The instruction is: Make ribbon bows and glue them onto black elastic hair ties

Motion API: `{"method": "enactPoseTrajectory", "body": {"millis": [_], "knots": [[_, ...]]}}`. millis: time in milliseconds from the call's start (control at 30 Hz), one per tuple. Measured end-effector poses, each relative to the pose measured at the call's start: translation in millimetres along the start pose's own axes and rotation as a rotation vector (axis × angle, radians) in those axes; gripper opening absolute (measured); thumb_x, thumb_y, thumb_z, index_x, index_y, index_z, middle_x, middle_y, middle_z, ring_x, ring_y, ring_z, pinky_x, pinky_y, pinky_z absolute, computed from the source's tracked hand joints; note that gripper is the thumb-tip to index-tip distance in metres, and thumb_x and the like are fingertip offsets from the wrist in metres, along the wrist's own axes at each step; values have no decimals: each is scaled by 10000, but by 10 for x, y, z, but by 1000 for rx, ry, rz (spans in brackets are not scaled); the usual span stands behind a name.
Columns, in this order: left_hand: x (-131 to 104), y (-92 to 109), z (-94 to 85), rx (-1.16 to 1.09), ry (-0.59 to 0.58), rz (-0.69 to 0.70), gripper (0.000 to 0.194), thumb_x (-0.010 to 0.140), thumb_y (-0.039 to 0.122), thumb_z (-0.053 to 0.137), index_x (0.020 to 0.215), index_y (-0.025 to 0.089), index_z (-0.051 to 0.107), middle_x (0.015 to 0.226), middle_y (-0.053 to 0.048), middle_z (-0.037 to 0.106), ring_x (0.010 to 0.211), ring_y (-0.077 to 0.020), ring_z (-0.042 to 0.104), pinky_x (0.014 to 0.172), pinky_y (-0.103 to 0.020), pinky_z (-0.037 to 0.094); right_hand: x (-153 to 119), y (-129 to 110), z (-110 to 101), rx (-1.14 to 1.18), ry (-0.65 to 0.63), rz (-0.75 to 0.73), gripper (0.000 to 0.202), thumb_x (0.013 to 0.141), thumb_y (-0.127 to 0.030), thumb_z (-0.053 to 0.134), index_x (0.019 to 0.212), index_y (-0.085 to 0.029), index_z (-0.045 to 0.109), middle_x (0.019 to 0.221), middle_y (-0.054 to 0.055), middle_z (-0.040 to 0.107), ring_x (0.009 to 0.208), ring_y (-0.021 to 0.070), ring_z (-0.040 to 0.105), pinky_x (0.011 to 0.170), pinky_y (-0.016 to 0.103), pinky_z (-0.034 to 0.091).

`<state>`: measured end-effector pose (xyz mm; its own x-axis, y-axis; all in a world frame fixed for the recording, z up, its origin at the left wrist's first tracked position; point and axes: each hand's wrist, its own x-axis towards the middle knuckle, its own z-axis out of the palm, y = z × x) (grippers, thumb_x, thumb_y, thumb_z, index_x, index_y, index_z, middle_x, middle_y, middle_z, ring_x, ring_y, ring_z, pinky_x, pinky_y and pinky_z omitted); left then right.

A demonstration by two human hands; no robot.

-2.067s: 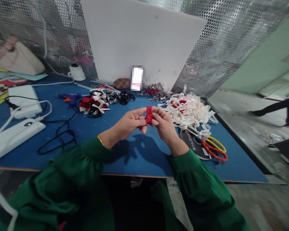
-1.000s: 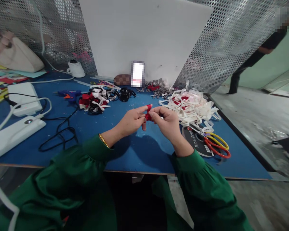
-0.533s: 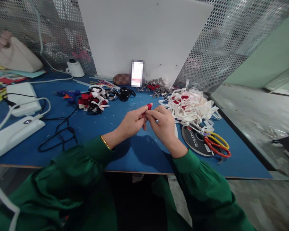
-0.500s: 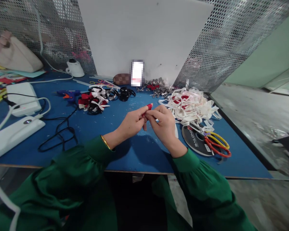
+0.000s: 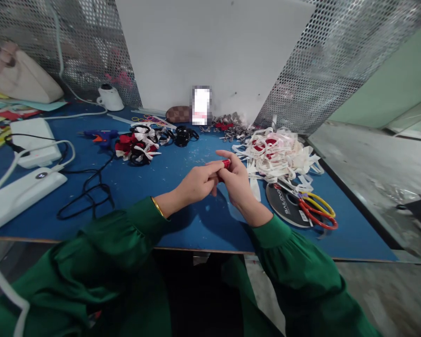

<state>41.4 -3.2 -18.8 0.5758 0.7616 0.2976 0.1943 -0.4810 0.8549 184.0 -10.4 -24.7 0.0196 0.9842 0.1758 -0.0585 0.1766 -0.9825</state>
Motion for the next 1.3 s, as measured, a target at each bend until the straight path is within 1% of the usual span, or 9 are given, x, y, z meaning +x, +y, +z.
{"method": "enactPoseTrajectory", "body": {"millis": [100, 200, 300, 567, 667, 767, 933, 1167, 1300], "knots": [[26, 5, -5, -218, -39, -75, 468, 867, 121, 515, 1328, 130, 595, 677, 13, 664, 549, -135, 632, 660, -283, 484, 8, -53, -40, 99, -41, 86, 377, 672, -176, 592, 1048, -214, 588, 708, -59, 504, 555, 105, 468, 523, 256, 419], [48, 45, -38, -359, -37, -122, 530, 877, 152, 562, 1405, 106, 548, 605, 20, 645, 532, -129, 620, 618, -264, 460, 22, -113, -86, 131, -107, 85, 281, 710, -239, 665, 984, -210, 608, 759, -34, 556, 621, 117, 525, 571, 261, 457], [59, 95, -89, -500, -11, -141, 563, 873, 170, 596, 1431, 128, 539, 733, -26, 723, 518, -107, 606, 585, -253, 436, 42, -150, -116, 206, -159, 86, 187, 785, -337, 674, 912, -208, 627, 799, -2, 601, 694, 141, 572, 654, 285, 498], [57, 129, -153, -656, 4, -141, 611, 844, 200, 683, 1441, 180, 554, 939, -92, 774, 515, -80, 581, 551, -241, 386, 84, -104, -176, 210, -207, 120, 275, 691, -403, 799, 823, -213, 649, 808, 8, 639, 754, 168, 594, 741, 321, 508], [56, 115, -151, -682, 4, -142, 618, 839, 203, 693, 1442, 192, 557, 893, -77, 768, 514, -83, 585, 550, -241, 386, 96, -81, -190, 73, -175, 19, 251, 721, -416, 759, 780, -216, 619, 755, -10, 605, 726, 159, 555, 733, 315, 471], [56, 102, -144, -703, 14, -150, 615, 837, 194, 693, 1439, 196, 564, 879, -76, 769, 515, -86, 585, 554, -243, 394, 95, -75, -189, -240, -161, -187, 172, 809, -350, 645, 725, -223, 564, 727, -7, 563, 725, 167, 498, 726, 317, 424], [66, 87, -146, -734, 16, -177, 620, 818, 193, 705, 1424, 178, 576, 1000, -123, 783, 518, -81, 574, 548, -244, 395, 96, -109, -218, -531, -249, -384, 208, 861, -247, 521, 663, -232, 458, 747, 12, 504, 728, 180, 485, 683, 319, 378], [95, 56, -219, -688, 91, -210, 599, 806, 201, 710, 1394, 167, 601, 928, -96, 790, 504, -71, 559, 538, -231, 391, 105, -306, -427, -566, -391, -128, 289, 939, -385, 527, 699, -223, 515, 665, -13, 528, 647, 153, 478, 643, 308, 349], [102, 50, -229, -625, 81, -222, 602, 822, 198, 691, 1411, 153, 574, 959, -111, 787, 508, -73, 572, 543, -231, 401, 98, -303, -454, -357, -318, -1, 280, 894, -332, 537, 640, -218, 510, 608, -18, 508, 610, 143, 452, 614, 304, 334]]}}
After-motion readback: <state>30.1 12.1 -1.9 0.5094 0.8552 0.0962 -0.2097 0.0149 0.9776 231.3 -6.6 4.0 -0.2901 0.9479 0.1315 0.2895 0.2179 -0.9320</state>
